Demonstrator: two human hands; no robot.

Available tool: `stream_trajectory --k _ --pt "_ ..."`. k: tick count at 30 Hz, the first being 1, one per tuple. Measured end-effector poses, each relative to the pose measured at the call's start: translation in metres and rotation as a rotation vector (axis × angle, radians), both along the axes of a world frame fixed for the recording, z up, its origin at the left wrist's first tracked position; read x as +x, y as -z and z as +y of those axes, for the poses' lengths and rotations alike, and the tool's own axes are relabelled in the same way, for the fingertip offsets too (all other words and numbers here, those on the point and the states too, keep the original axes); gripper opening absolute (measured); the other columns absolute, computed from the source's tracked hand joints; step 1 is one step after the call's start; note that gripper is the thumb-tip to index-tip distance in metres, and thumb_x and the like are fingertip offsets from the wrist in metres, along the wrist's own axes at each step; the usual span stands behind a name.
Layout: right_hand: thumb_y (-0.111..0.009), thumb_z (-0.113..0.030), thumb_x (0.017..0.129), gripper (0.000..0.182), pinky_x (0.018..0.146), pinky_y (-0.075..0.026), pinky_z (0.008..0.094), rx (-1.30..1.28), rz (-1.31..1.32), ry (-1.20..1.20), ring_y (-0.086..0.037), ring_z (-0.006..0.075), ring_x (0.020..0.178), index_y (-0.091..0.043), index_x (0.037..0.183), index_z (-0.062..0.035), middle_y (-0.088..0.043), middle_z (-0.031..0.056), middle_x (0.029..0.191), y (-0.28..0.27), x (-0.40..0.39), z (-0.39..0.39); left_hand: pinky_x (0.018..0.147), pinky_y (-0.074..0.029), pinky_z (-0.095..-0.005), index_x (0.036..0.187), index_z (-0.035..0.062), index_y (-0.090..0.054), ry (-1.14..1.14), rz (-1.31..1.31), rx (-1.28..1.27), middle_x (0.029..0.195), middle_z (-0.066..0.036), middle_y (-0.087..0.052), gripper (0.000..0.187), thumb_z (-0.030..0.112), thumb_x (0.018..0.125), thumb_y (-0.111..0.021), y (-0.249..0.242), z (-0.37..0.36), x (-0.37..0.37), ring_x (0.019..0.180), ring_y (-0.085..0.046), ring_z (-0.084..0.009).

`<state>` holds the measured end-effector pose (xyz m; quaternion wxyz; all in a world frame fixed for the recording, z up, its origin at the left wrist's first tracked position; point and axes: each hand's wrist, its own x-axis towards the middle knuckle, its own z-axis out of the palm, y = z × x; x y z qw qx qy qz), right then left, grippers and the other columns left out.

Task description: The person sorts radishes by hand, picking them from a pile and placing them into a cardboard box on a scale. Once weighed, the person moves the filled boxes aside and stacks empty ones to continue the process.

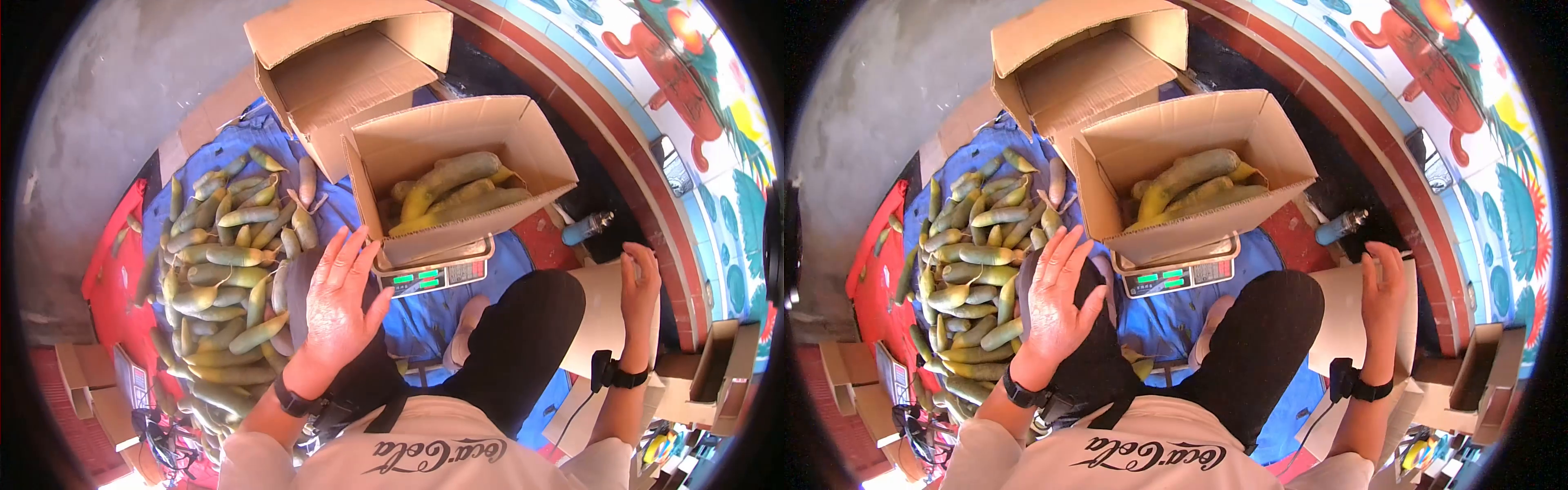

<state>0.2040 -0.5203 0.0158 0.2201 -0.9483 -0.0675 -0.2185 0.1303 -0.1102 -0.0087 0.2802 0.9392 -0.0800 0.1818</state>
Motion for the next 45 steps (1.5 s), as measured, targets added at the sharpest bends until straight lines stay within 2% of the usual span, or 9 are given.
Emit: stream_trajectory --k 6,11,18,23,32,36,38,42,45 --pt "-0.059 -0.003 0.083 0.012 0.072 -0.047 0.0317 0.021 0.147 -0.262 -0.061 0.0248 0.079 -0.06 0.093 0.0023 -0.061 0.0143 0.087 -0.038 0.073 0.103 0.104 -0.028 -0.0487 0.13 0.0025 -0.045 0.06 0.232 0.32 0.138 -0.013 -0.041 0.067 0.027 0.072 -0.07 0.004 0.004 0.018 0.131 -0.032 -0.0339" --pt "-0.061 -0.013 0.081 0.017 0.069 -0.048 0.0349 -0.166 0.429 -0.521 -0.063 0.0317 0.078 -0.062 0.091 0.0012 -0.063 0.0173 0.082 -0.015 0.146 0.139 0.096 -0.036 -0.0469 0.123 0.0042 -0.051 0.106 0.208 0.2 0.106 -0.011 -0.062 0.059 0.027 0.072 -0.07 0.013 0.008 0.021 0.114 -0.05 -0.0334" --pt "-0.061 -0.027 0.079 0.028 0.073 -0.047 0.0423 -0.474 0.829 -0.609 -0.062 0.0371 0.079 -0.066 0.085 0.0002 -0.063 0.0218 0.08 0.062 0.217 0.156 0.088 -0.041 -0.042 0.112 0.0045 -0.057 0.152 0.181 0.099 0.099 -0.009 -0.062 0.049 0.024 0.07 -0.07 0.013 0.017 0.024 0.1 -0.056 -0.0275" --pt "-0.06 -0.035 0.084 0.04 0.081 -0.046 0.0401 -0.851 1.192 -0.43 -0.061 0.035 0.092 -0.064 0.101 0.0014 -0.064 0.0224 0.096 0.082 0.235 0.168 0.082 -0.044 -0.0374 0.11 0.0039 -0.058 0.208 0.183 0.052 0.089 -0.007 -0.06 0.049 0.025 0.068 -0.071 0.017 0.021 0.023 0.091 -0.057 -0.024" --pt "-0.061 -0.035 0.085 0.043 0.081 -0.047 0.0348 -0.512 1.423 -0.313 -0.06 0.0247 0.092 -0.062 0.106 0.0027 -0.065 0.0137 0.097 0.078 0.227 0.176 0.082 -0.043 -0.0362 0.113 0.0024 -0.058 0.235 0.174 0.038 0.084 -0.006 -0.058 0.052 0.029 0.07 -0.069 0.021 0.024 0.023 0.088 -0.056 -0.0222" --pt "-0.064 -0.03 0.084 0.039 0.077 -0.048 0.0347 -0.315 1.408 -0.243 -0.061 0.0242 0.092 -0.063 0.102 0.004 -0.065 0.0143 0.096 0.064 0.246 0.178 0.081 -0.043 -0.0357 0.114 0.0023 -0.057 0.23 0.178 0.033 0.083 -0.006 -0.058 0.053 0.03 0.07 -0.07 0.02 0.025 0.022 0.088 -0.056 -0.0219" --pt "-0.064 -0.033 0.082 0.038 0.079 -0.048 0.0371 -0.628 0.809 -0.429 -0.061 0.0329 0.094 -0.064 0.095 0.0032 -0.066 0.0171 0.097 0.074 0.26 0.171 0.081 -0.043 -0.0353 0.114 0.0021 -0.057 0.216 0.169 0.06 0.083 -0.005 -0.058 0.054 0.03 0.07 -0.07 0.021 0.024 0.021 0.087 -0.056 -0.0215" --pt "-0.062 -0.032 0.084 0.044 0.082 -0.047 0.0384 -0.499 0.724 -0.684 -0.059 0.0336 0.1 -0.059 0.117 -0.0037 -0.062 0.0191 0.112 0.12 0.266 0.152 0.081 -0.043 -0.0352 0.114 0.0021 -0.057 0.219 0.162 0.05 0.083 -0.005 -0.058 0.054 0.03 0.069 -0.07 0.021 0.022 0.021 0.087 -0.056 -0.021" --pt "-0.061 -0.029 0.086 0.049 0.083 -0.049 0.0335 -0.625 0.839 -0.592 -0.062 0.0262 0.093 -0.053 0.121 0.0031 -0.064 0.0162 0.104 0.104 0.257 0.169 0.081 -0.042 -0.035 0.112 0.0022 -0.058 0.212 0.162 0.044 0.083 -0.005 -0.058 0.053 0.03 0.069 -0.07 0.022 0.022 0.021 0.087 -0.056 -0.0208"
